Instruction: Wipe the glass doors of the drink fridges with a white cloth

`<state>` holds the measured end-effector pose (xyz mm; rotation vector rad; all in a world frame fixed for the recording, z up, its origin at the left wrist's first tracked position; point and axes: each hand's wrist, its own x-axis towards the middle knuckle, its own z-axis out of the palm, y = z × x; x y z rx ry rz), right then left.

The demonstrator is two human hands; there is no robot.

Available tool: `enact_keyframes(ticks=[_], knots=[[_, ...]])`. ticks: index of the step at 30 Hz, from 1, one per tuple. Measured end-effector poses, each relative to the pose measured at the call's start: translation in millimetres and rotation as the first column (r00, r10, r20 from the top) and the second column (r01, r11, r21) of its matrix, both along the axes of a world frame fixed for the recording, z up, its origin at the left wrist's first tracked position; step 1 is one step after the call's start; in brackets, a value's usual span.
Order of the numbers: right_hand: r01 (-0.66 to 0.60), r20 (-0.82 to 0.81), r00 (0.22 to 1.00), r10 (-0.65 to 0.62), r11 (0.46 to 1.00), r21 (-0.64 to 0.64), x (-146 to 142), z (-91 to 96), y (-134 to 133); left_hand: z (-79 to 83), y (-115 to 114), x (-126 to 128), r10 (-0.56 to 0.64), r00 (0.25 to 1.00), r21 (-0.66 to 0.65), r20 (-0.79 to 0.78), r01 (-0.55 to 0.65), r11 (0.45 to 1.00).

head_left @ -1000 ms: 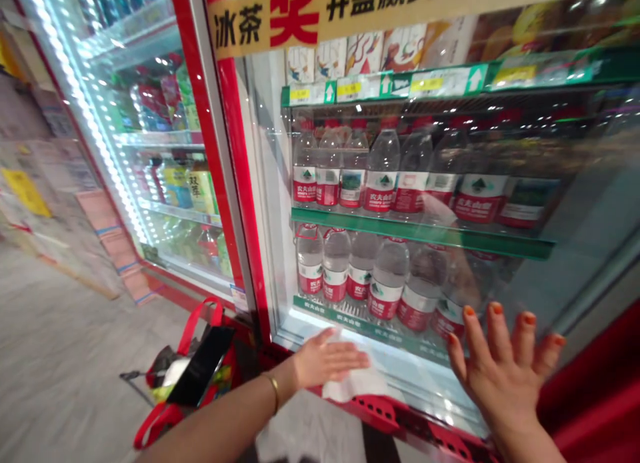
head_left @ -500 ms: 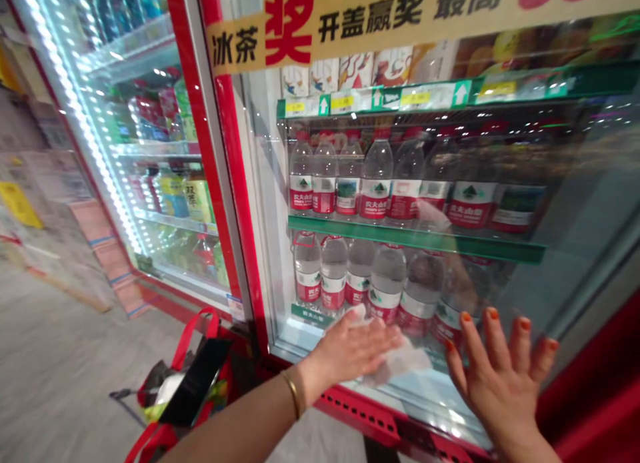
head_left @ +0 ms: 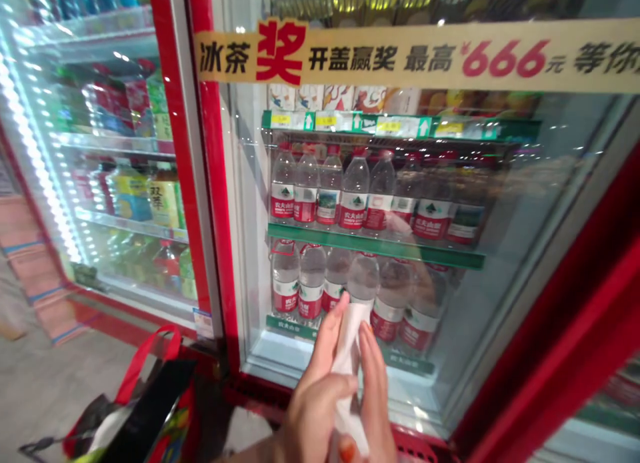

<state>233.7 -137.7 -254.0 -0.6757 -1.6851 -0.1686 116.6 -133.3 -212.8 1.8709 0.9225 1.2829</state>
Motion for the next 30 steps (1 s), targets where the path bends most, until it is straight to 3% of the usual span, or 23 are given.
enact_keyframes(ticks=[2, 5, 6, 8, 9, 10, 12, 13, 14, 16, 19, 21, 23, 26, 28, 30], knots=[[0.008, -0.061, 0.998, -0.018, 0.987, -0.163, -11, -2.8, -10, 1.1, -12, 6, -0.140, 0.986, -0.050, 0.093, 0.145, 0.988], [0.017, -0.126, 0.990, -0.055, 0.957, -0.290, 4, 18.7, -16, 9.0, -19, 1, -0.212, 0.961, 0.067, 0.178, 0.204, 0.977], [0.054, -0.170, 0.979, -0.115, 0.943, -0.329, 18, 32.7, -14, 13.9, -17, -6, -0.206, 0.961, 0.117, 0.185, 0.186, 0.976], [0.198, -0.302, 0.906, -0.296, 0.928, -0.317, 57, 64.7, -3, 24.5, -9, -27, -0.059, 0.988, 0.280, 0.144, 0.016, 0.960], [0.313, -0.350, 0.853, -0.387, 0.916, -0.250, 78, 79.3, 7, 29.0, -2, -40, 0.076, 0.993, 0.398, 0.092, -0.106, 0.911], [0.441, -0.358, 0.813, -0.460, 0.887, -0.138, 96, 90.6, 19, 32.2, 7, -53, 0.249, 0.967, 0.532, 0.046, -0.235, 0.813], [0.623, -0.236, 0.773, -0.589, 0.776, 0.102, 117, 99.2, 47, 33.3, 31, -76, 0.569, 0.822, 0.769, 0.008, -0.369, 0.523], [0.656, -0.118, 0.754, -0.647, 0.731, 0.186, 117, 95.4, 60, 30.9, 44, -82, 0.665, 0.746, 0.833, 0.000, -0.368, 0.413], [0.662, 0.008, 0.729, -0.685, 0.707, 0.248, 109, 86.8, 72, 26.8, 58, -86, 0.730, 0.683, 0.874, -0.019, -0.344, 0.344], [0.625, 0.202, 0.681, -0.704, 0.702, 0.341, 80, 59.5, 86, 14.4, 82, -87, 0.798, 0.601, 0.916, -0.039, -0.297, 0.269], [0.485, 0.371, 0.642, -0.671, 0.730, 0.481, 47, 15.6, 86, -9.2, 104, -87, 0.816, 0.577, 0.947, -0.033, -0.244, 0.210], [0.454, 0.389, 0.631, -0.671, 0.727, 0.516, 61, 0.8, 78, -27.0, 108, -96, 0.823, 0.568, 0.954, -0.035, -0.225, 0.196], [0.526, 0.334, 0.628, -0.703, 0.700, 0.484, 97, 5.0, 71, -47.8, 107, -112, 0.837, 0.544, 0.948, -0.060, -0.231, 0.218], [0.726, 0.191, 0.591, -0.784, 0.620, 0.298, 129, 33.6, 74, -81.3, 104, -134, 0.851, 0.519, 0.935, -0.077, -0.258, 0.242], [0.759, 0.181, 0.589, -0.788, 0.616, 0.211, 105, 44.2, 83, -98.6, 104, -141, 0.855, 0.513, 0.934, -0.076, -0.263, 0.241], [0.676, 0.263, 0.642, -0.721, 0.693, 0.249, 51, 34.2, 90, -107.7, 104, -143, 0.856, 0.511, 0.935, -0.075, -0.262, 0.238]])
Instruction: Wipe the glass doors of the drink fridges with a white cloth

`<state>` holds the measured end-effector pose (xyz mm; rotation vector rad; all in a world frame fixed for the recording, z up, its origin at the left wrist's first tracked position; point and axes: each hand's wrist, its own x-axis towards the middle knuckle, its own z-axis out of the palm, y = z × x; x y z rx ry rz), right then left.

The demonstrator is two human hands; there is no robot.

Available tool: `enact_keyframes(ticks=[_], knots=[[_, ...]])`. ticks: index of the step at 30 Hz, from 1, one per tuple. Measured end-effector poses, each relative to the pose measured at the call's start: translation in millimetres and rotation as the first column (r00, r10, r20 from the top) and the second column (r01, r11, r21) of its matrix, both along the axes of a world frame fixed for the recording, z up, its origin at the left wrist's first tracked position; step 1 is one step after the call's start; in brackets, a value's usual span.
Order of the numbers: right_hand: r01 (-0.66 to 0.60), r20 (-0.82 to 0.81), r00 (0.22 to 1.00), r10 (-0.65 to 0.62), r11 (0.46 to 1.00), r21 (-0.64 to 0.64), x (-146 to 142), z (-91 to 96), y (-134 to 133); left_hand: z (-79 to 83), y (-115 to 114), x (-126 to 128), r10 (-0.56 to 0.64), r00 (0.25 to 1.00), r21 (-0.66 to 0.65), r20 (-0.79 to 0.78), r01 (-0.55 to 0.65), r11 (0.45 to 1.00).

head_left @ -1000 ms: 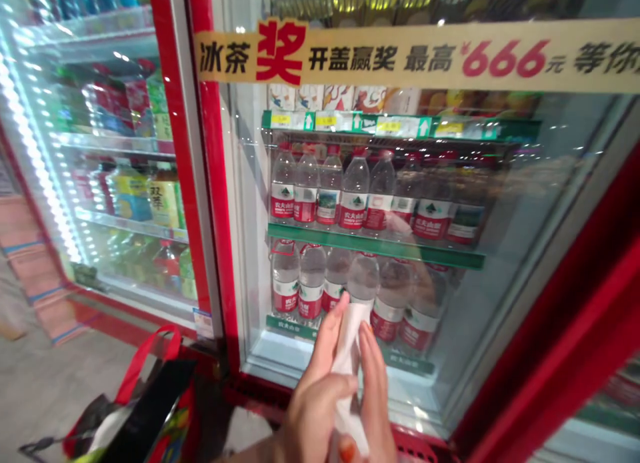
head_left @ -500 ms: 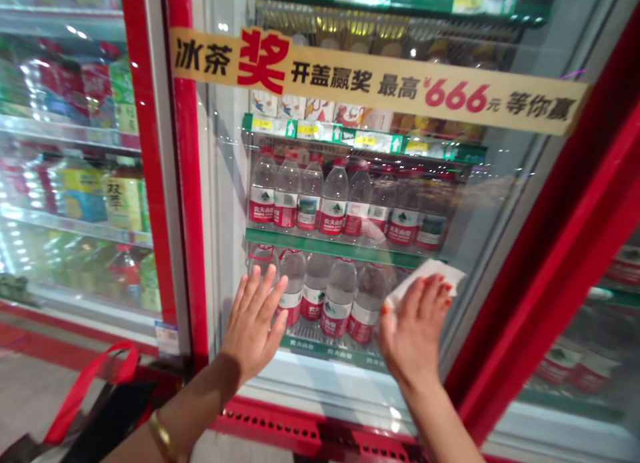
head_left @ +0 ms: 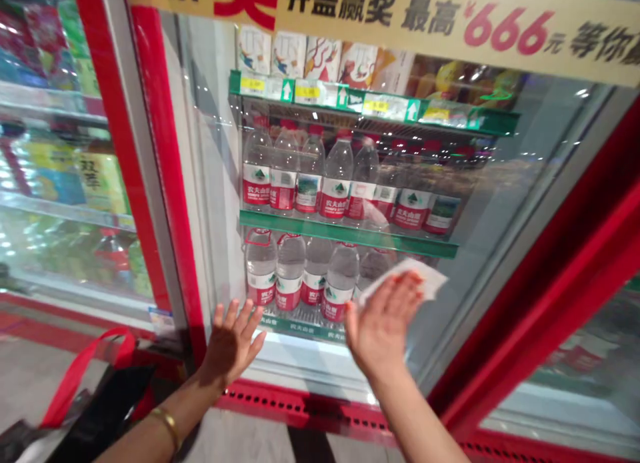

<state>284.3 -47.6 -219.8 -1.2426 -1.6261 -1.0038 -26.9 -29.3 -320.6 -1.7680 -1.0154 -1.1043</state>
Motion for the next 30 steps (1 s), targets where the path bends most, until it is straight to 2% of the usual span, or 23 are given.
enact_keyframes(ticks=[2, 3, 4, 5, 7, 9, 11, 13, 14, 16, 18, 20, 23, 25, 27, 30], knots=[[-0.159, 0.193, 0.969, 0.157, 0.987, -0.006, -52, -28.2, 2, -1.2, 0, -1, -0.010, 1.000, -0.006, -0.015, 0.010, 1.000], [-0.213, 0.292, 0.934, 0.208, 0.977, -0.015, -67, -45.4, 2, 0.1, -1, -2, -0.017, 1.000, -0.013, -0.022, 0.017, 1.000], [-0.250, 0.371, 0.896, 0.242, 0.968, -0.028, -70, -61.7, 0, 2.0, -1, -2, -0.021, 1.000, -0.026, -0.023, 0.020, 0.999], [-0.259, 0.416, 0.874, 0.252, 0.965, -0.040, -60, -75.1, -4, 3.9, -2, -2, -0.023, 1.000, -0.040, -0.020, 0.022, 0.999], [-0.200, 0.398, 0.896, 0.196, 0.979, -0.033, -13, -86.3, -11, 6.8, -3, -1, -0.025, 1.000, -0.055, -0.017, 0.024, 0.998], [-0.050, 0.236, 0.971, 0.049, 0.999, 0.000, 42, -75.9, -14, 7.9, -4, 4, -0.012, 1.000, -0.042, -0.016, 0.012, 0.999], [0.079, 0.024, 0.997, -0.079, 0.997, -0.005, 70, -59.2, -11, 7.8, -4, 10, 0.009, 1.000, -0.010, -0.020, -0.009, 1.000], [0.094, -0.037, 0.995, -0.096, 0.995, -0.036, 56, -56.6, -6, 6.8, -3, 14, 0.022, 1.000, 0.008, -0.010, -0.022, 1.000], [0.052, 0.018, 0.999, -0.051, 0.998, -0.043, 37, -63.4, -5, 6.1, -3, 14, 0.016, 1.000, 0.012, -0.005, -0.015, 1.000], [-0.081, 0.243, 0.966, 0.093, 0.995, -0.061, -4, -88.1, -5, 4.3, -3, 12, -0.013, 1.000, -0.005, 0.008, 0.013, 1.000], [-0.181, 0.405, 0.894, 0.192, 0.981, -0.064, -19, -114.1, -8, 2.3, -3, 6, -0.041, 0.999, -0.039, 0.026, 0.042, 0.998], [-0.190, 0.421, 0.888, 0.186, 0.981, -0.034, 6, -129.3, -16, 0.2, -4, 1, -0.055, 0.998, -0.083, 0.033, 0.058, 0.995], [-0.078, 0.280, 0.957, 0.070, 0.997, 0.019, 81, -131.6, -29, -2.0, -7, -1, -0.048, 0.998, -0.134, 0.034, 0.052, 0.990], [-0.011, 0.188, 0.982, 0.007, 1.000, 0.020, 107, -132.7, -32, -2.5, -8, 4, -0.026, 0.999, -0.121, 0.029, 0.029, 0.992], [-0.014, 0.174, 0.985, 0.015, 1.000, -0.006, 92, -142.6, -28, -2.3, -8, 10, -0.001, 1.000, -0.083, 0.022, 0.003, 0.997], [-0.159, 0.332, 0.928, 0.171, 0.985, -0.064, 16, -166.3, -15, -0.4, -8, 12, 0.007, 1.000, -0.060, 0.013, -0.006, 0.998]])
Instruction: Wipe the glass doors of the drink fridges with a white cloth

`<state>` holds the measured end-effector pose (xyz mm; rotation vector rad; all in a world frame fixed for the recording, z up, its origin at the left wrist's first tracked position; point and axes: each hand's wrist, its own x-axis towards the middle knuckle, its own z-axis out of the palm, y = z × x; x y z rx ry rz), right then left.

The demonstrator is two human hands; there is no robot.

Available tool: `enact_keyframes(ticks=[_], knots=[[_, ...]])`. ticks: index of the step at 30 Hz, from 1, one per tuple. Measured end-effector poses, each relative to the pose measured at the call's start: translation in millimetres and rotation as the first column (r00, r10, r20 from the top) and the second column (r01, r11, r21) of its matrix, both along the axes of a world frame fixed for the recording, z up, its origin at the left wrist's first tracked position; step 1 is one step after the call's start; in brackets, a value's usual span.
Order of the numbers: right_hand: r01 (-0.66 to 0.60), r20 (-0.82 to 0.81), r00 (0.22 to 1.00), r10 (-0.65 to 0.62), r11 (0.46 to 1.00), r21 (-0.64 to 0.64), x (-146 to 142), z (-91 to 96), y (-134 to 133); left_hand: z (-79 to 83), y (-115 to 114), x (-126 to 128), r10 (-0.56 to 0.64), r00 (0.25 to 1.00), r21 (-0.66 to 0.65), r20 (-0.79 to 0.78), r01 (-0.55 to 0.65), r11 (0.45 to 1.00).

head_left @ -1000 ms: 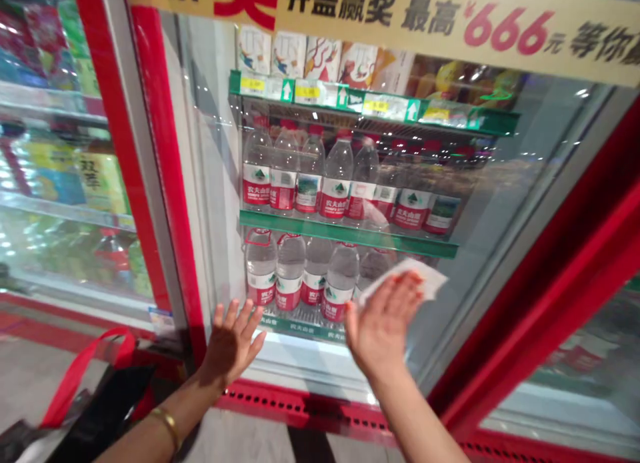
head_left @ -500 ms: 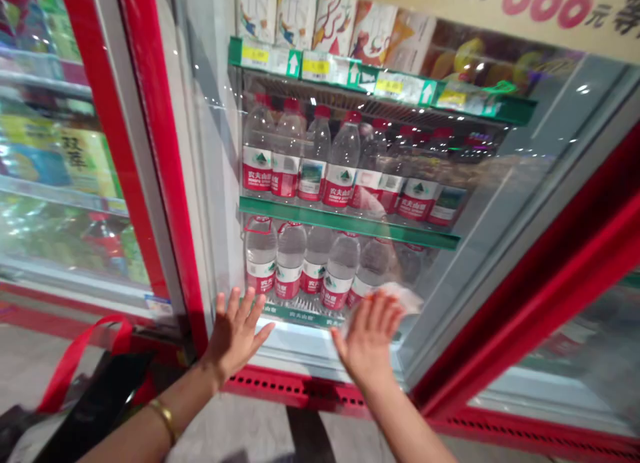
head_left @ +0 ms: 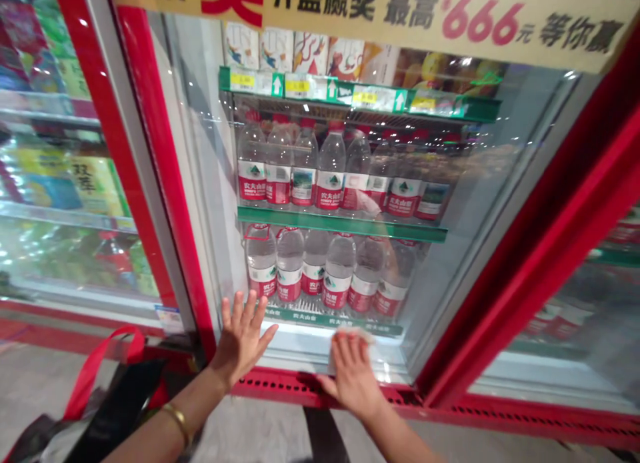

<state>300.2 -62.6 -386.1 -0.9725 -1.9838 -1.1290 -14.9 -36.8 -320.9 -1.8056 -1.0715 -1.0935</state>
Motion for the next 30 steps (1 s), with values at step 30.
enact_keyframes(ticks=[30], knots=[[0.146, -0.357, 0.931, -0.078, 0.975, 0.167, 23, 165.3, 22, 13.0, 8, -12, 0.035, 0.999, 0.063, 0.019, -0.036, 0.997]])
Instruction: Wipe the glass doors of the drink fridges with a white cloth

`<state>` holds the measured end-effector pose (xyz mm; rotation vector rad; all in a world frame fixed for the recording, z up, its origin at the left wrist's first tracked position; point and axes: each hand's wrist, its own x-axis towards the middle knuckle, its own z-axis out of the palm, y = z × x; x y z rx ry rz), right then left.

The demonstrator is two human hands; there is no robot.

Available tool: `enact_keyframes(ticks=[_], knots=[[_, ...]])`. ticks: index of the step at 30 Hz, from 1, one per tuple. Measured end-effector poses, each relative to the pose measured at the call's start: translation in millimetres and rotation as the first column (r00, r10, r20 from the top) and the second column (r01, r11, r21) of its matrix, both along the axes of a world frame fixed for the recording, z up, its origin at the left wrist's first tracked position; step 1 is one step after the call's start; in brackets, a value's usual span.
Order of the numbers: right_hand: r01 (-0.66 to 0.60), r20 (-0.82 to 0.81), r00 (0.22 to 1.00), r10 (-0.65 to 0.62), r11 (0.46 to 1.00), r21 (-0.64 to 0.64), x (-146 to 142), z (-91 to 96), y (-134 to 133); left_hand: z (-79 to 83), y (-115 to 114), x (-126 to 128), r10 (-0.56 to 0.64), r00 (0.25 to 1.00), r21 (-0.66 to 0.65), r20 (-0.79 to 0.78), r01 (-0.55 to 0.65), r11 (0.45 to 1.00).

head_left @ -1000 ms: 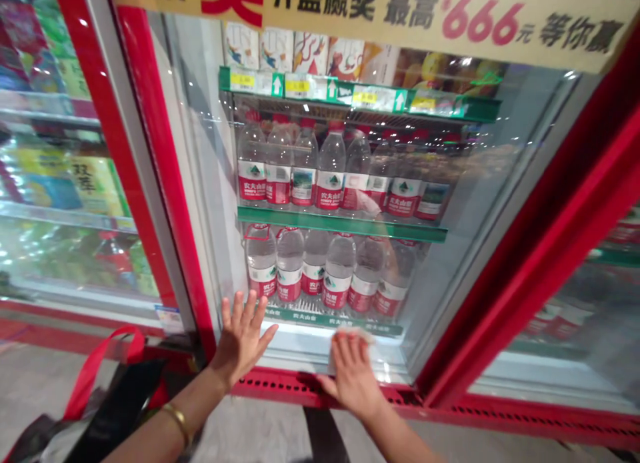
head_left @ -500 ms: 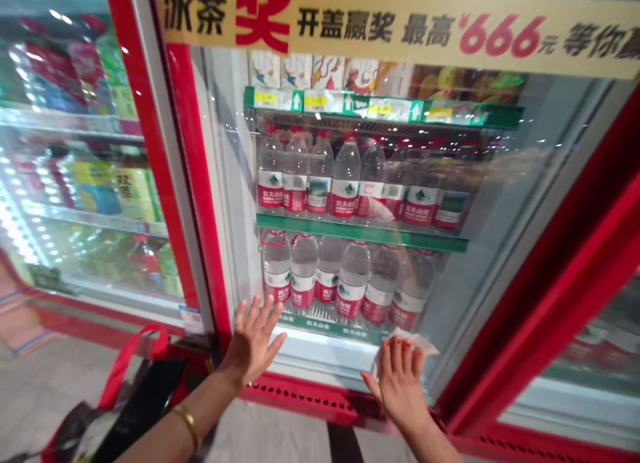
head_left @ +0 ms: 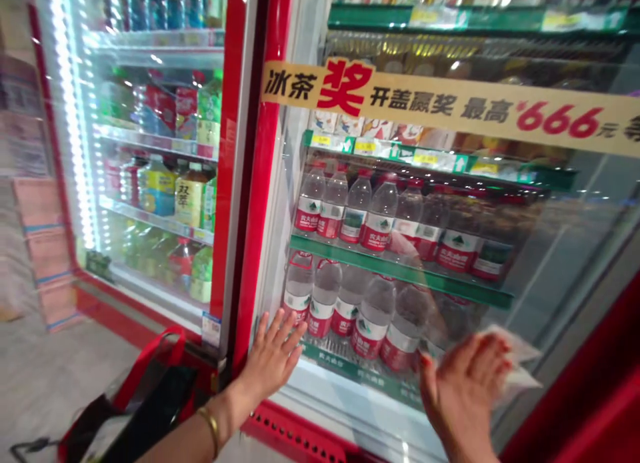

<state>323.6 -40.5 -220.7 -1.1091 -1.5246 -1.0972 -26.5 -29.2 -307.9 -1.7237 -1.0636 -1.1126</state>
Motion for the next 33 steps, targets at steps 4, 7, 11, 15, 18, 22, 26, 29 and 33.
enact_keyframes(ticks=[4, 7, 11, 15, 18, 22, 26, 29, 33], knots=[[-0.113, 0.181, 0.977, 0.114, 0.993, -0.014, -73, 32.5, 2, 5.9, -10, -6, 0.036, 0.997, -0.012, -0.061, -0.037, 0.999], [-0.268, 0.556, 0.791, 0.256, 0.961, -0.060, -101, 21.8, -5, 9.9, -19, -18, 0.060, 0.989, -0.042, -0.137, -0.066, 0.997], [-0.203, 0.485, 0.854, 0.187, 0.979, -0.019, -63, 78.6, 3, 13.0, -29, -29, 0.015, 0.987, -0.087, -0.159, -0.029, 0.996], [0.006, -0.023, 1.000, -0.004, 0.997, 0.074, -52, 169.6, 22, 17.1, -31, -22, -0.048, 0.998, -0.050, -0.041, 0.046, 0.998], [-0.132, 0.190, 0.974, 0.125, 0.991, 0.025, -90, 144.5, 15, 19.4, -27, -15, -0.052, 0.996, -0.018, 0.067, 0.053, 0.998], [-0.378, 0.750, 0.538, 0.384, 0.906, -0.193, -116, 77.2, 1, 15.9, -25, -16, -0.019, 0.988, -0.010, 0.156, 0.021, 1.000], [-0.272, 0.714, 0.653, 0.252, 0.958, -0.090, -118, 173.5, 19, 12.2, -27, -18, -0.011, 0.990, -0.016, 0.140, 0.013, 1.000], [-0.188, 0.238, 0.957, 0.166, 0.980, 0.070, -149, 266.2, 39, 16.5, -27, -12, -0.027, 0.982, 0.009, 0.187, 0.026, 1.000], [-0.313, 0.255, 0.911, 0.325, 0.946, -0.087, -200, 207.2, 43, 21.4, -29, -5, -0.078, 0.950, 0.005, 0.304, 0.080, 0.997]])
